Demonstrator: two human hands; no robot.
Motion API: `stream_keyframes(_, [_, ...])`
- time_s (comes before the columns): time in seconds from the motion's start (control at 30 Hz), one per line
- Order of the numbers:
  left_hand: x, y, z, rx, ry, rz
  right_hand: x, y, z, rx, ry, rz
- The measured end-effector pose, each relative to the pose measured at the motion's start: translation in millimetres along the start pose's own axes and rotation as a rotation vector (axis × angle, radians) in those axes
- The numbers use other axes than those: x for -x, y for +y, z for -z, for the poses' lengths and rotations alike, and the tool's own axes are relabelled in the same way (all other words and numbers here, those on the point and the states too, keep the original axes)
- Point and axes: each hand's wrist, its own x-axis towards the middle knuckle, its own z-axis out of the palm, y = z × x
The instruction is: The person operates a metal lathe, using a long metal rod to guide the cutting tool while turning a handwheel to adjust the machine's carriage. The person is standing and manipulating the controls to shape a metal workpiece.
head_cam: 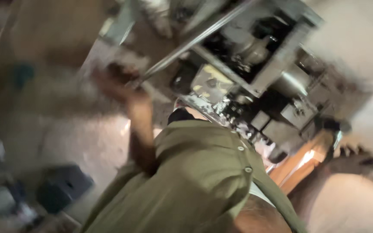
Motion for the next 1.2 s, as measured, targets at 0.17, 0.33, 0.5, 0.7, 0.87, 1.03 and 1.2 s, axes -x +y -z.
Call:
stream_keyframes(0.17, [-5.6, 13.4, 9.5, -0.040, -0.053, -0.006, 88.7, -20.8, 6.6, 0.081, 0.103, 0.062])
stream_keyframes(0.33, [-33.9, 9.1, 14.6, -0.177, -0.334, -0.413, 245.7, -27.0, 27.7, 0.326, -0.026, -0.155])
stream_keyframes(0.5, [-55.1, 13.7, 18.1, -0.147, -0.353, -0.272, 320.0, 10.2, 48.8, 0.462, -0.156, -0.608])
stream_keyframes(0.7, [-66.5, 17.1, 23.6, -0.185, -0.335, -0.256, 292.6, 2.4, 10.8, 0.498, -0.647, -0.721])
stream_keyframes(0.87, [-78.2, 15.8, 30.1, -0.196, -0.350, -0.291, 274.1, 21.7, -6.8, 0.419, -0.767, -0.774])
stream_keyframes(1.03, [-84.8, 18.9, 20.4, -0.184, -0.261, -0.235, 301.7, 74.2, -1.9, 0.622, -0.818, -0.577])
stream_keyframes(1.2, [-113.8, 16.4, 17.7, -0.186, -0.391, -0.347, 305.0, 84.9, -7.0, 0.703, -0.837, -0.430])
